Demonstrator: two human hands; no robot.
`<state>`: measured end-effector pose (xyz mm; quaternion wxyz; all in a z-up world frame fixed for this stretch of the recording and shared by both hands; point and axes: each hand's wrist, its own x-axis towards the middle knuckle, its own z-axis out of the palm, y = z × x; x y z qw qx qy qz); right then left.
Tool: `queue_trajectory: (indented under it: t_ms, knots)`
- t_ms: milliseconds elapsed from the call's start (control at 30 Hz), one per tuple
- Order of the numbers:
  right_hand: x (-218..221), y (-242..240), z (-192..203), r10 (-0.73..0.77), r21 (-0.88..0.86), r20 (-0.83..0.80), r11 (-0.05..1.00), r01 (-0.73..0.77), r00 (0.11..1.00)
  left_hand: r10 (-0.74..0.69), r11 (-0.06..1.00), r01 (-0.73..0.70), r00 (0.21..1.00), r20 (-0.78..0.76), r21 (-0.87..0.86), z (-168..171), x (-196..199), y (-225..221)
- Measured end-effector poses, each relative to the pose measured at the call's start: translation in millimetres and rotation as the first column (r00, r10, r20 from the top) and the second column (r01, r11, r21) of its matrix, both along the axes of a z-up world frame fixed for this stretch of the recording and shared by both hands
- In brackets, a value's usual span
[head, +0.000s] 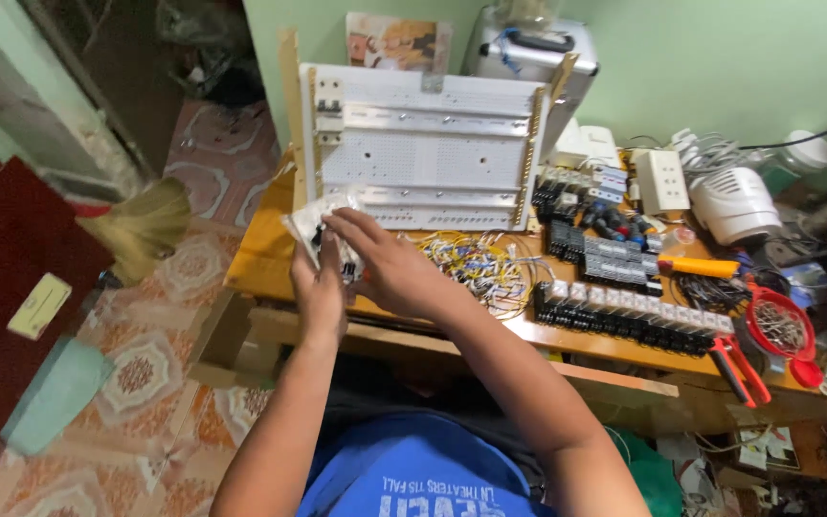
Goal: Assembling electrical components onto a DIN rail panel and retrieving parts from storage.
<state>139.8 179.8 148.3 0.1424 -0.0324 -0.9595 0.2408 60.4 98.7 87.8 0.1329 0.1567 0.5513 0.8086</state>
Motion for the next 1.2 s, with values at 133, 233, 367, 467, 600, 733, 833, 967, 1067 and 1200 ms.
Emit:
queue_trajectory:
  t_ms: [133, 233, 367, 467, 600, 733, 833, 967, 1067, 1200]
  knots:
    - [-4.7, 13.3, -10.1, 0.043, -0.064, -0.035, 0.997, -0.045, 0.998, -0.092, 0.995, 0.094, 0.992, 0.091, -0.020, -2.3, -3.7, 8.8]
    - [-11.7, 19.3, -22.4, 0.038, -0.091, -0.107, 0.995, -0.048, 0.993, -0.092, 0.994, 0.097, 0.990, 0.109, -0.045, -17.1, -13.0, 17.4]
    - [-16.1, 21.1, -27.8, 0.026, -0.032, -0.069, 0.999, -0.028, 0.997, -0.087, 0.992, 0.098, 0.987, 0.133, -0.078, -21.1, -11.6, 16.1]
    - [-21.8, 26.4, -46.8, 0.014, 0.019, -0.088, 1.000, -0.013, 0.996, -0.127, 0.983, 0.142, 0.983, 0.129, -0.113, -21.4, -8.2, 10.0]
    - [-25.5, 29.2, -58.7, -0.053, 0.048, -0.150, 0.997, 0.061, 0.987, -0.210, 0.976, 0.212, 0.977, 0.029, -0.054, -29.8, -10.1, 9.7]
    - [-25.7, 33.3, -69.9, -0.103, -0.060, -0.225, 0.994, 0.092, 0.969, -0.206, 0.978, 0.207, 0.978, 0.022, -0.027, -42.0, -18.5, 7.7]
    - [-25.3, 37.3, -64.2, -0.143, -0.161, -0.281, 0.982, 0.101, 0.949, -0.213, 0.975, 0.206, 0.972, 0.103, 0.078, -6.3, -8.4, -1.0]
    - [-5.4, 48.1, -19.8, -0.124, -0.271, -0.216, 0.961, 0.063, 0.969, -0.237, 0.971, 0.232, 0.966, 0.102, 0.063, -15.5, -15.5, -8.8]
    - [7.9, 74.5, -13.9, -0.219, -0.256, -0.170, 0.951, 0.172, 0.961, -0.262, 0.964, 0.254, 0.956, 0.133, 0.074, -22.2, -21.7, -22.9]
    - [17.5, 119.2, -40.8, -0.307, -0.086, 0.007, 0.948, 0.306, 0.952, -0.216, 0.976, 0.213, 0.966, 0.140, 0.039, -15.7, -29.9, -45.8]
